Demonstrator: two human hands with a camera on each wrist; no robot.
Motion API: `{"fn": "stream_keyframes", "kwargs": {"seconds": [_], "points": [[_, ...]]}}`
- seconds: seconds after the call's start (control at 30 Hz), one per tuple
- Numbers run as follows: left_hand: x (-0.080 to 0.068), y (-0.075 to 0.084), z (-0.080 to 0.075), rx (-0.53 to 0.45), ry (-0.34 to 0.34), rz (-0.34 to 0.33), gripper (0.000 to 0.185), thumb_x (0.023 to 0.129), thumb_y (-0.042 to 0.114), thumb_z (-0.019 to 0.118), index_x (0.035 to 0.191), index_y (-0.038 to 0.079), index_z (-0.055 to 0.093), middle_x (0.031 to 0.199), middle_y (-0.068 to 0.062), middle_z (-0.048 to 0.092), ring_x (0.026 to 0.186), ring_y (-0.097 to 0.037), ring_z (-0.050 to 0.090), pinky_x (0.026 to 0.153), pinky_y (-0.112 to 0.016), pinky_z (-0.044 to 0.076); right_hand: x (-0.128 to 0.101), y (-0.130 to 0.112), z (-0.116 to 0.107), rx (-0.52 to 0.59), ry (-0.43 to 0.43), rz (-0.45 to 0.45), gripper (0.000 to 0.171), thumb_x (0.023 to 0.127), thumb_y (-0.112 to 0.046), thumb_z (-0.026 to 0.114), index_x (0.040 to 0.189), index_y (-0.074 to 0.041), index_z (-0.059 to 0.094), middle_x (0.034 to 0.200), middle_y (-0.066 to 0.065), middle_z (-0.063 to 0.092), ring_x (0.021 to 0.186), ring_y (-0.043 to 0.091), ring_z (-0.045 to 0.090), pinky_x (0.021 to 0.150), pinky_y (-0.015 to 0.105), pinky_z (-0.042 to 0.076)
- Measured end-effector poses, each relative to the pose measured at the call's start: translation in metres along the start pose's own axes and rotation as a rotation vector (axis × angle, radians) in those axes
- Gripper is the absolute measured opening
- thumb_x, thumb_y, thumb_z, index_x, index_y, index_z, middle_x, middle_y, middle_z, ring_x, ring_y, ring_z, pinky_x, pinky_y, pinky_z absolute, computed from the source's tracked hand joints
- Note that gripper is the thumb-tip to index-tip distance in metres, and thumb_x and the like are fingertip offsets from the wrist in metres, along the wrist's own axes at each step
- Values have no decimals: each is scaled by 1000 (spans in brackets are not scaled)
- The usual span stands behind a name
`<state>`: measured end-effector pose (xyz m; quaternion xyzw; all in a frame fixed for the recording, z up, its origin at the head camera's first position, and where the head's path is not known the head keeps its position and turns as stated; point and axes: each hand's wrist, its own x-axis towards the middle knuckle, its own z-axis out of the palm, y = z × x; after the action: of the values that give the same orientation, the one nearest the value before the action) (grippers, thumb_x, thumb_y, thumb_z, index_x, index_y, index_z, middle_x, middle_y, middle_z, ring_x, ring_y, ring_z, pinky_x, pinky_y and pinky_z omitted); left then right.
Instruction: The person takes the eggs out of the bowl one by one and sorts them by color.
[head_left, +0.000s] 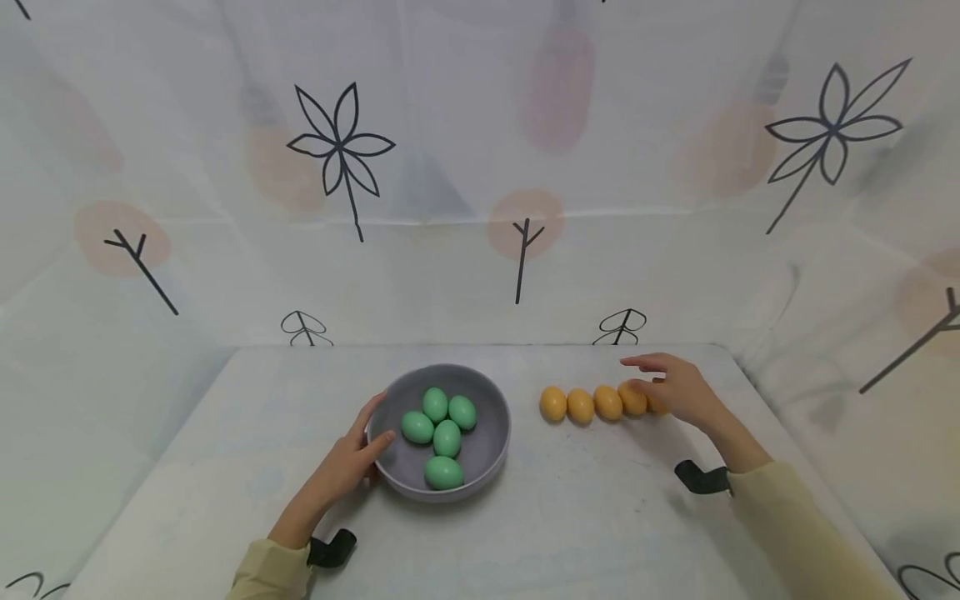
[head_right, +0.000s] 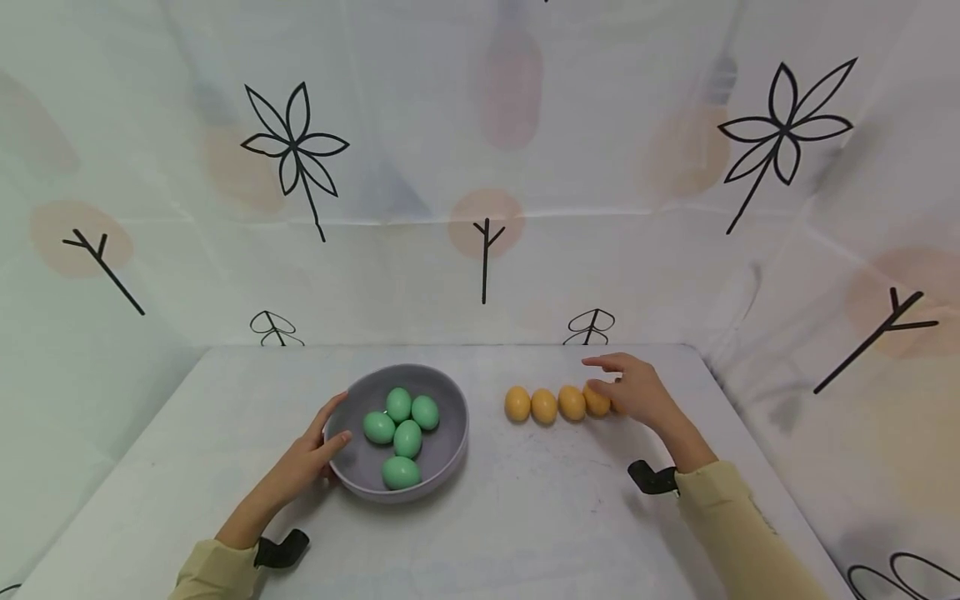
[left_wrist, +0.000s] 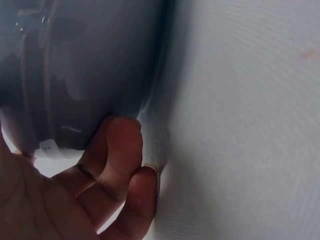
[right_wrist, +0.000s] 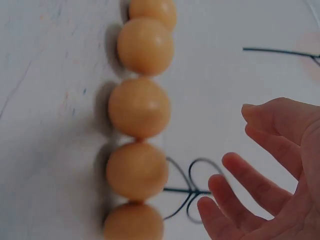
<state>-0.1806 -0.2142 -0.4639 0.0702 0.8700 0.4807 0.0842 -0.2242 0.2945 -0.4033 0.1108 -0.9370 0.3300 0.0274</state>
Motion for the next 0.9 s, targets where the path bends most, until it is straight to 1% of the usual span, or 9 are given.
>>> {"fn": "stream_keyframes", "kwargs": {"seconds": [0.3,0.4,0.5,0.63,0.7,0.9], "points": [[1,0,1,-2,-1,-2,67,101,45,55,157,40,20,69,-9,53,60,-23,53,62,-35,42,11,-46,25,-12,-35,-149,33,94,-13,69,125,-4,68,129,19,59,118,41,54,93,55,47],[1,0,1,1,3,-3,66,101,43,55,157,40,20,70,-9,54,60,-23,53,61,-35,42,18,-61,36,-47,-58,-204,32,93,-12,70,124,-6,69,128,16,61,117,38,55,91,53,49],[2,0,1,-1,1,-5,66,102,41,55,157,40,19,70,-9,54,60,-23,54,61,-34,43,26,-78,48,-60,-96,-248,32,93,-13,70,124,-8,69,127,14,61,117,34,56,90,50,50],[1,0,0,1,-3,-6,67,101,42,55,158,39,18,69,-9,54,61,-22,54,62,-35,43,36,-103,62,-12,-149,-295,32,93,-15,71,125,-11,69,127,10,61,117,30,57,90,46,50],[1,-1,-1,4,0,-8,67,101,43,55,157,40,18,68,-9,54,61,-22,54,63,-35,43,41,-115,69,18,-164,-321,32,93,-14,71,125,-11,69,126,7,62,116,28,57,91,46,50],[2,-3,0,4,-3,-12,67,101,44,55,157,43,18,68,-9,54,61,-22,55,64,-35,44,56,-146,92,93,-219,-415,31,93,-13,71,124,-10,69,123,5,63,115,27,58,92,46,49]]}}
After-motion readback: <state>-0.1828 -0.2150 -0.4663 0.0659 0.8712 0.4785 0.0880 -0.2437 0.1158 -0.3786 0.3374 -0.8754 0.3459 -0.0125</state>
